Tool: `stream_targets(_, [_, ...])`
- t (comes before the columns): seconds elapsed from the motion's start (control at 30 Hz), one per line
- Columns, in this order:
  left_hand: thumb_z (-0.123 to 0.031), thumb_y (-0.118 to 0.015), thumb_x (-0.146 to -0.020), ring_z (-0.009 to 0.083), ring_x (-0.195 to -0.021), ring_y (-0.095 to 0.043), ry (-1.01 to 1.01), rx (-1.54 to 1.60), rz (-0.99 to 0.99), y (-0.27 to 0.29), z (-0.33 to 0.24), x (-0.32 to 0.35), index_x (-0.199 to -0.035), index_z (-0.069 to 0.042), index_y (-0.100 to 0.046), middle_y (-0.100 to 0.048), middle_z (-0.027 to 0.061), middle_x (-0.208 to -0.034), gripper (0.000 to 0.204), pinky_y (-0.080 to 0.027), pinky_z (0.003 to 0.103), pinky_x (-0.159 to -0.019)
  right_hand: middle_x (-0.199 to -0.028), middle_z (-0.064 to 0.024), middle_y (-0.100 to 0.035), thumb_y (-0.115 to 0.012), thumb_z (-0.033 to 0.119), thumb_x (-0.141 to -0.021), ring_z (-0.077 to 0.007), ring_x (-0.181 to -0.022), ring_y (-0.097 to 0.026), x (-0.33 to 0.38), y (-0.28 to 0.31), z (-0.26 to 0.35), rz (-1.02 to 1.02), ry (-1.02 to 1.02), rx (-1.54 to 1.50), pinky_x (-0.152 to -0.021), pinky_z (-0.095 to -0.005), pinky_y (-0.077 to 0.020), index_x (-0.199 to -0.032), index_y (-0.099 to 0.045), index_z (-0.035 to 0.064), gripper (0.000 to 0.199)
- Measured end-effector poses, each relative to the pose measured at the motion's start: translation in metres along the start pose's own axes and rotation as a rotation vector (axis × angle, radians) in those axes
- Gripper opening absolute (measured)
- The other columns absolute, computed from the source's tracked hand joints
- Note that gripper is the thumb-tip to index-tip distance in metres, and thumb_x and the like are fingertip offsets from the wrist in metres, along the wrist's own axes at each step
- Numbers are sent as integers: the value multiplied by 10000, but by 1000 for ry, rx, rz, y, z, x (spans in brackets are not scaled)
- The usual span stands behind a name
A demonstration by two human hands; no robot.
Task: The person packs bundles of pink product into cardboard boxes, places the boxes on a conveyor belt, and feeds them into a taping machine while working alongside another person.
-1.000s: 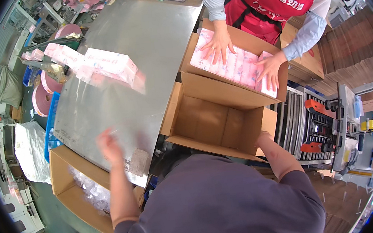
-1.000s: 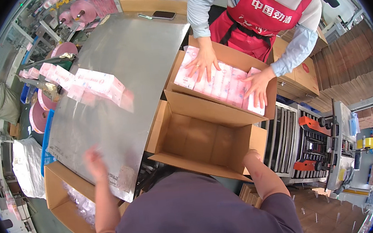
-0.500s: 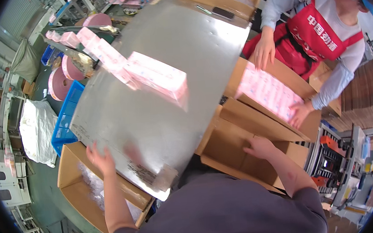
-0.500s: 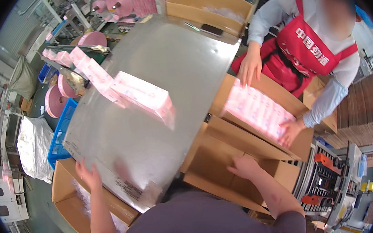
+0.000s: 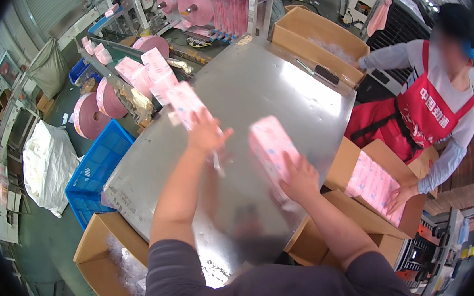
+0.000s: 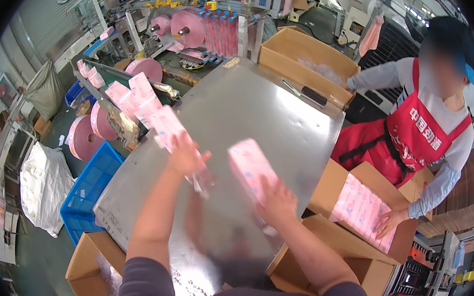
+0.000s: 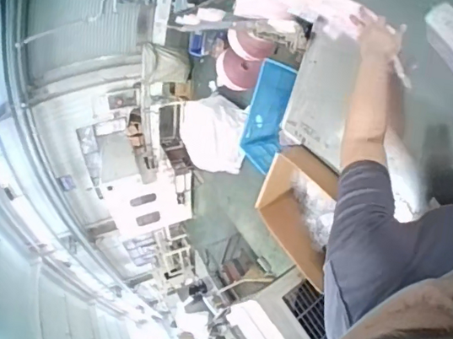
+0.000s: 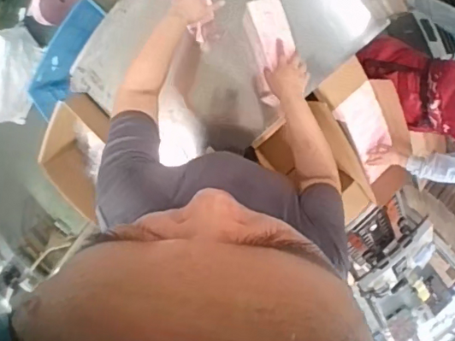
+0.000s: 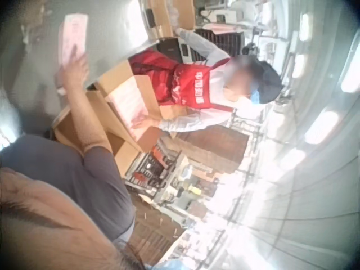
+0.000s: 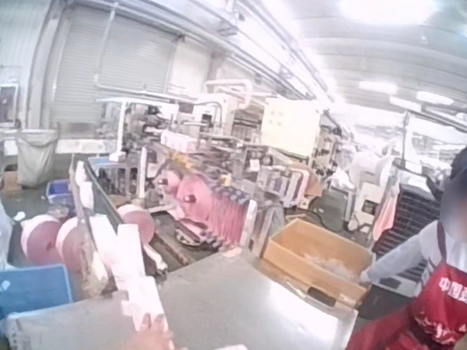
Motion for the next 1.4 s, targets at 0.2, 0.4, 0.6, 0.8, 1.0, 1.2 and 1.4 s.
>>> stream_targets(0.2, [-633,-586,-855,491,-1473,-98,-502,353,11,-3,-138,84,-1411,-139,-494,-199,206,-1587,750,-179,712,-1113,-1583,-223,-186,-592,637,-845,-491,-1346,-330,-1,-3,-13,-95,-50,50,-1038,-582,-354,-1557,-259,266,869])
stream_targets(0.4, [-574,-563,-902,453,-1494,-42,174,235,-406,91,2,-70,-1466,-211,-453,-141,180,-1623,679,-67,735,-1114,-1630,-198,-72,-529,714,-852,-509,-1435,-155,-18,-7,1,-60,-94,52,-1070,-621,-284,-1558,-259,296,864])
stream_targets(0.6, [-688,-452,-904,408,-1511,-7,223,60,-350,82,70,-154,-1500,-303,-403,-98,121,-1651,712,-39,729,-1126,-1637,-175,-61,-536,722,-844,-502,-1441,-148,-24,-5,7,-30,-117,24,-1068,-634,-286,-1556,-256,325,862])
stream_targets(0.8, [-696,-482,-885,447,-1495,-73,-109,71,-54,35,11,-112,-1347,-197,-579,-169,127,-1630,687,-145,753,-1091,-1639,-168,-56,-540,719,-843,-495,-1448,-154,-30,-4,4,-37,-151,40,-1071,-627,-307,-1559,-245,332,866])
stream_targets(1.0, [-658,-589,-845,411,-1494,-119,-562,142,-55,15,-42,7,-1428,-200,-483,-249,132,-1598,749,-144,752,-1087,-1637,-170,-67,-537,713,-851,-494,-1430,-190,-38,0,5,-30,-161,44,-1059,-629,-330,-1560,-232,332,861])
stream_targets(1.2, [-631,-647,-820,495,-1049,-620,-34,334,75,18,35,13,-1526,-235,-335,-320,342,-1442,867,-525,485,-911,-1638,-178,-50,-515,707,-867,-491,-1426,-191,-40,6,9,-1,-163,13,-1071,-625,-317,-1564,-221,329,846])
stream_targets(1.4, [-589,-609,-876,530,-991,-619,-99,311,130,-22,-22,110,-1554,-240,-263,-267,374,-1436,838,-537,516,-852,-1629,-201,-75,-532,701,-855,-523,-1373,-253,4,-7,-26,-2,-195,9,-1078,-636,-290,-1555,-273,311,842])
Point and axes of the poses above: each hand's wrist, its own x-axis away from the middle knuckle, its own y-axis out of the back of the hand, z = x × y, the point moved 8 cm from there along -x, towards the middle knuckle
